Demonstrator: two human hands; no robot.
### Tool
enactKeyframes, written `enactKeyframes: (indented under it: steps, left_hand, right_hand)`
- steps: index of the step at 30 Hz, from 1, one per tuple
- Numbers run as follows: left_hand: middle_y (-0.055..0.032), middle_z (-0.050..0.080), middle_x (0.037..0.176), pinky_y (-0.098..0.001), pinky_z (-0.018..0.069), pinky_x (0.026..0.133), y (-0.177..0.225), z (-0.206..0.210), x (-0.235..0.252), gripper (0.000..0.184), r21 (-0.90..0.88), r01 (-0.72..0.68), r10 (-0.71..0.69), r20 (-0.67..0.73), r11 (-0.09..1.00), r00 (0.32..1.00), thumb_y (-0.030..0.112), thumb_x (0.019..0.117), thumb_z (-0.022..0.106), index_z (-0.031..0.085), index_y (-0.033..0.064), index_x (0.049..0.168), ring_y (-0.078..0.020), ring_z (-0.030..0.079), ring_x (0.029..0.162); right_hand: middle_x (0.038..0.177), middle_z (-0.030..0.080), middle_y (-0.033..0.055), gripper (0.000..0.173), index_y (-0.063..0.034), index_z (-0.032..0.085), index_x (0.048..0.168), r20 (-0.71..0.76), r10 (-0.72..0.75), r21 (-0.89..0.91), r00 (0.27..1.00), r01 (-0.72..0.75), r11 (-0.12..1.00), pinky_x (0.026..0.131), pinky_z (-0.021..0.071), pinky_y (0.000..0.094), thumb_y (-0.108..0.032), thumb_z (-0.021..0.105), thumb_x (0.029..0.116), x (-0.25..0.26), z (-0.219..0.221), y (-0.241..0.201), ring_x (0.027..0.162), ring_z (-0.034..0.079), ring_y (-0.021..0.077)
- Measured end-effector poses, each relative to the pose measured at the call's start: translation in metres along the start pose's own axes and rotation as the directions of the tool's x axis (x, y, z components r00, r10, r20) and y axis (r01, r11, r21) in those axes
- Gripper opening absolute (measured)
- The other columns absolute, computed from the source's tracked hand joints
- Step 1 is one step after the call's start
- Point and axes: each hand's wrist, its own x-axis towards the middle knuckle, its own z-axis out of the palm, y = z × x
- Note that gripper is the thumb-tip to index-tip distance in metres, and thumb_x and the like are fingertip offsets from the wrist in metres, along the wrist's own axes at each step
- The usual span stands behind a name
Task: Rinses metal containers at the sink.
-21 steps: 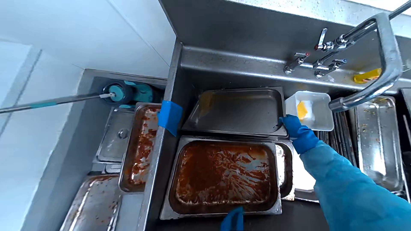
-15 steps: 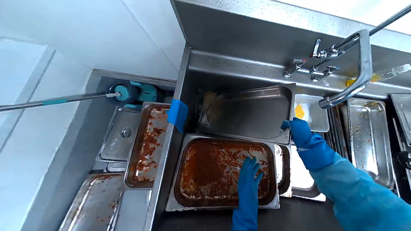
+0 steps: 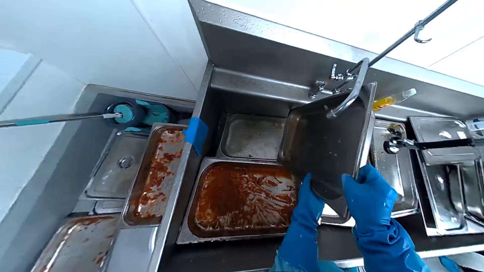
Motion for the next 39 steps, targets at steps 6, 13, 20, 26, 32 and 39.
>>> enactKeyframes:
  steps: [6,13,20,26,32,39]
  left_hand:
    - [-0.0077,0.067,0.102,-0.0351,0.0584,0.081,-0.045,0.044,-0.037,0.038,0.006,0.126,-0.126,-0.044,0.992,0.991,0.032,0.1121,0.029,0.056,0.0084,0.123,-0.0158,0.068,0.092]
    - [-0.0153,0.07,0.117,-0.0486,0.0574,0.094,-0.156,0.019,-0.07,0.039,-0.013,0.126,-0.118,0.266,0.992,0.957,0.035,0.1078,0.047,0.059,0.0053,0.13,-0.0278,0.069,0.108]
    - [-0.0215,0.069,0.1,-0.0439,0.0619,0.071,-0.195,-0.008,-0.14,0.05,0.804,-0.161,0.464,-0.156,0.573,0.872,-0.003,0.0799,0.067,0.053,-0.0079,0.127,-0.0274,0.071,0.086]
    - [-0.0222,0.07,0.105,-0.0499,0.0606,0.073,-0.127,-0.033,-0.173,0.067,0.973,-0.01,0.61,-0.135,0.229,0.781,0.001,0.064,0.07,0.056,-0.0058,0.129,-0.0308,0.07,0.09]
    - [-0.0202,0.071,0.11,-0.0511,0.0611,0.075,-0.09,0.002,-0.187,0.037,0.912,-0.173,0.641,-0.117,0.372,0.759,0.027,0.1033,0.054,0.059,0.0016,0.13,-0.0316,0.071,0.094]
    - [-0.0195,0.058,0.137,-0.0478,0.0553,0.096,-0.214,-0.035,-0.212,0.066,0.948,-0.275,0.791,0.043,0.161,0.61,0.047,0.1079,0.04,0.028,0.0051,0.158,-0.0258,0.062,0.118]
  right_hand:
    - [0.049,0.048,0.0005,0.024,-0.0128,0.052,0.063,-0.121,-0.225,-0.124,0.967,0.21,0.97,0.04,0.0358,0.0389,-0.022,0.068,0.0767,-0.02,-0.024,0.029,0.043,0.051,0.0172]
    - [0.056,0.051,-0.0023,0.029,-0.0106,0.055,0.067,-0.111,0.147,0.323,0.983,-0.104,0.941,0.049,0.0402,0.0342,-0.009,0.084,0.0691,-0.022,-0.071,0.132,0.05,0.049,0.0101]
    - [0.062,0.068,0.0035,0.024,-0.0041,0.068,0.084,0.245,0.273,0.697,0.93,-0.365,0.617,0.043,0.0575,0.0338,-0.024,0.067,0.097,-0.074,-0.108,0.298,0.049,0.065,0.0153]
    - [0.143,0.061,0.0126,0.058,-0.0222,0.061,0.14,0.268,-0.768,0.45,0.582,0.629,0.634,0.114,0.0395,0.0637,-0.054,0.068,0.0921,-0.065,-0.058,0.417,0.139,0.051,0.0375]
    - [0.089,0.073,0.0116,0.013,-0.0126,0.072,0.104,0.243,-0.834,0.69,0.496,0.517,0.507,0.074,0.0604,0.0524,-0.014,0.066,0.093,-0.123,-0.022,0.357,0.085,0.073,0.0309]
    - [0.097,0.074,0.0144,0.017,-0.0066,0.073,0.103,0.254,-0.646,0.847,0.719,0.157,0.508,0.08,0.0613,0.0506,-0.012,0.068,0.0875,-0.159,-0.061,0.251,0.096,0.073,0.0312]
